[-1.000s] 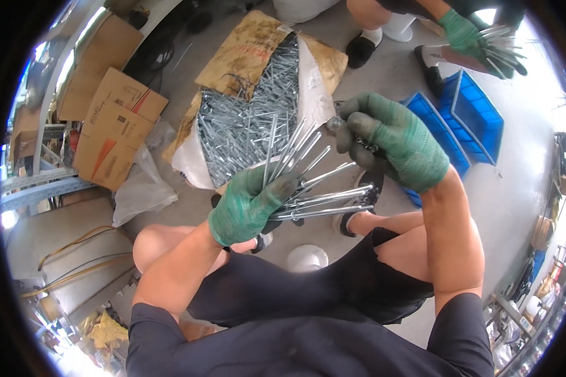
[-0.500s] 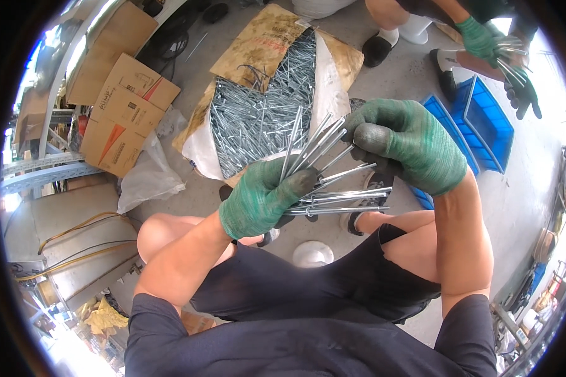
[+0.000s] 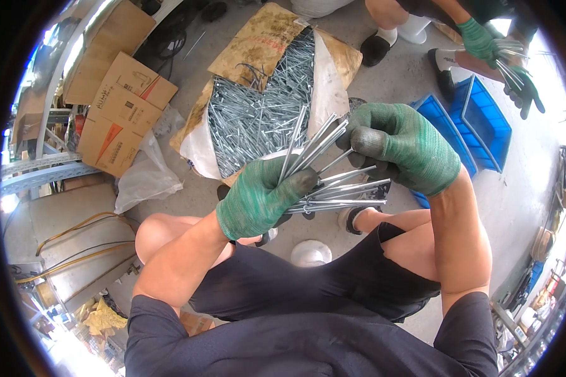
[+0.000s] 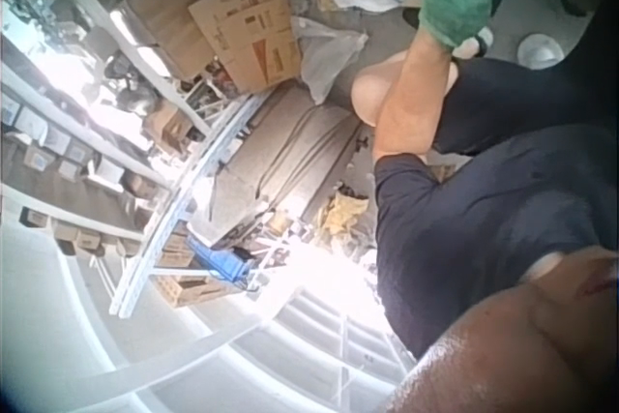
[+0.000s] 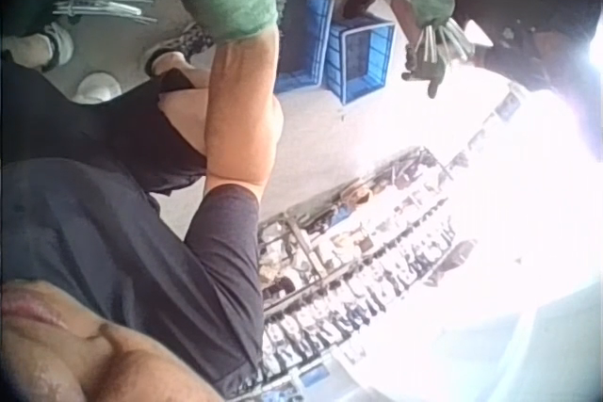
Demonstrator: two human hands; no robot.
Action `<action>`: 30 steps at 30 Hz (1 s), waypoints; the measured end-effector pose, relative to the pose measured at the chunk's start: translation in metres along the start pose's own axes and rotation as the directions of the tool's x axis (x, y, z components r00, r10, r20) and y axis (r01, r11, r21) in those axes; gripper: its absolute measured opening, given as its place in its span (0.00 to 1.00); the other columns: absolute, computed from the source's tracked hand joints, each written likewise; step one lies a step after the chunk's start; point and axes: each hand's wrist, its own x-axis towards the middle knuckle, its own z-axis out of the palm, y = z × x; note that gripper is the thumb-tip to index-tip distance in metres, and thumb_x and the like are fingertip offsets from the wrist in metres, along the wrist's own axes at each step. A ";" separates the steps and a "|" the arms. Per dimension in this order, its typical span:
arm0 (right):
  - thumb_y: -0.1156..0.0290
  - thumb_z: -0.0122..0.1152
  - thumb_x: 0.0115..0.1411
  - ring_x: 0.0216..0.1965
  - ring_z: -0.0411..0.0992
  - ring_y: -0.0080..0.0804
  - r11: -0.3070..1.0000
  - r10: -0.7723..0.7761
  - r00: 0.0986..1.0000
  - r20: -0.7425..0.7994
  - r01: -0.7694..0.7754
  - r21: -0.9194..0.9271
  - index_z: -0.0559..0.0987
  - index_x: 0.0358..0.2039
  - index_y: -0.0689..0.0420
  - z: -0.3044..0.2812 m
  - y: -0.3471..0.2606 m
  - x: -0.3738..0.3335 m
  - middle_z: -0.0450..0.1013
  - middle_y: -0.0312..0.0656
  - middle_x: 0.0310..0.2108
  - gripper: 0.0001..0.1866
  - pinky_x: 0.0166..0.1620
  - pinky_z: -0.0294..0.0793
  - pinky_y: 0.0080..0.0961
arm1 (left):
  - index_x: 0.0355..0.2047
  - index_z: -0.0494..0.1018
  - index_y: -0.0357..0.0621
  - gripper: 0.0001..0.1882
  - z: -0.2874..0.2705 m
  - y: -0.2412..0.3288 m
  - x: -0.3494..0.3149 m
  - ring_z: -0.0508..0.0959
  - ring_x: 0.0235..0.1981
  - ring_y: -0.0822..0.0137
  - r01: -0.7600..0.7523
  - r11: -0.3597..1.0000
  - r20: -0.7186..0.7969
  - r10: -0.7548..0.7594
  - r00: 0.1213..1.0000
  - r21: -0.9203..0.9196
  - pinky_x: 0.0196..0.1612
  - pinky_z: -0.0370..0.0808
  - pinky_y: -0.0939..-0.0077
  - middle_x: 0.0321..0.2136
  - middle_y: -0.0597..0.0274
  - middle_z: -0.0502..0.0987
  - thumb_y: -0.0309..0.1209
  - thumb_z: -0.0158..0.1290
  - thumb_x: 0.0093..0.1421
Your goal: The person picks up metal bolts from a bag and places them into blue plastic bins while sitting on the floor.
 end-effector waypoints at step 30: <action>0.65 0.67 0.58 0.35 0.75 0.24 0.896 0.016 0.999 0.036 0.002 -0.445 0.83 0.43 0.63 -0.003 -0.037 -0.013 0.79 0.40 0.32 0.17 0.44 0.75 0.27 | 0.44 0.79 0.38 0.17 0.008 0.003 0.009 0.71 0.19 0.79 0.084 0.994 -0.032 -0.082 0.996 0.064 0.22 0.67 0.80 0.25 0.68 0.78 0.41 0.53 0.71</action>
